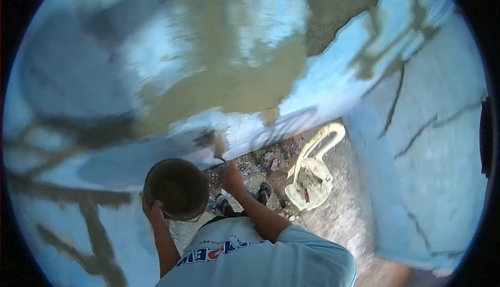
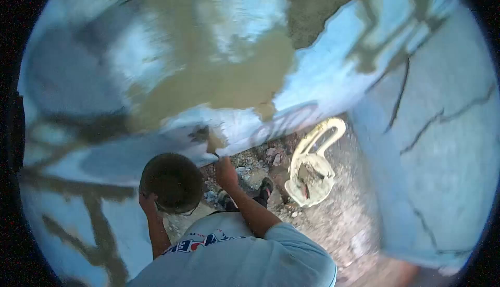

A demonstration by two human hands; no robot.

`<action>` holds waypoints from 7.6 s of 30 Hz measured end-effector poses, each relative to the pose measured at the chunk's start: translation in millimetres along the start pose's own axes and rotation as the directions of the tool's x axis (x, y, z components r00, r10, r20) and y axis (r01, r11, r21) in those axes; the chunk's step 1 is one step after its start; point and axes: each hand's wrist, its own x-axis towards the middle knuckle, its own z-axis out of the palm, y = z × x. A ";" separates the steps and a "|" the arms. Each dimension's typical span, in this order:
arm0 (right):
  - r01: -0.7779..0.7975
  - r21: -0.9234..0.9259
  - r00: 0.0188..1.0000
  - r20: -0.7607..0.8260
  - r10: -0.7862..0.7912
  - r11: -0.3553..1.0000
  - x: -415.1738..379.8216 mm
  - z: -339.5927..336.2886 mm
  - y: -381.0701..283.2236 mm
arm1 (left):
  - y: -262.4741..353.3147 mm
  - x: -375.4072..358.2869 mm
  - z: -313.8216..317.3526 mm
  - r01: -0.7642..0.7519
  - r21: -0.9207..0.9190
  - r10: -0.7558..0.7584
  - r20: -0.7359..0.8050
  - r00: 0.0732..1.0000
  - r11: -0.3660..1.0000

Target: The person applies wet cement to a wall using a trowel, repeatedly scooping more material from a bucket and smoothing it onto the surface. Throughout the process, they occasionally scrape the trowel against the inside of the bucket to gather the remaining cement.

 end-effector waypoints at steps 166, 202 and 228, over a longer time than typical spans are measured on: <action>0.444 -0.062 0.850 0.344 -0.399 0.894 176.6 -357.5 129.9 | -37.2 -253.8 113.2 -0.349 -0.149 0.233 -0.503 0.832 0.925; 0.577 -0.316 0.815 0.163 -0.555 0.754 160.9 -384.1 155.3 | -38.8 -252.3 128.7 -0.365 -0.175 0.245 -0.480 0.842 0.914; 0.515 -0.215 0.855 0.064 -0.515 0.830 174.5 -359.6 150.9 | -55.2 -244.4 127.1 -0.421 -0.210 0.288 -0.468 0.836 0.882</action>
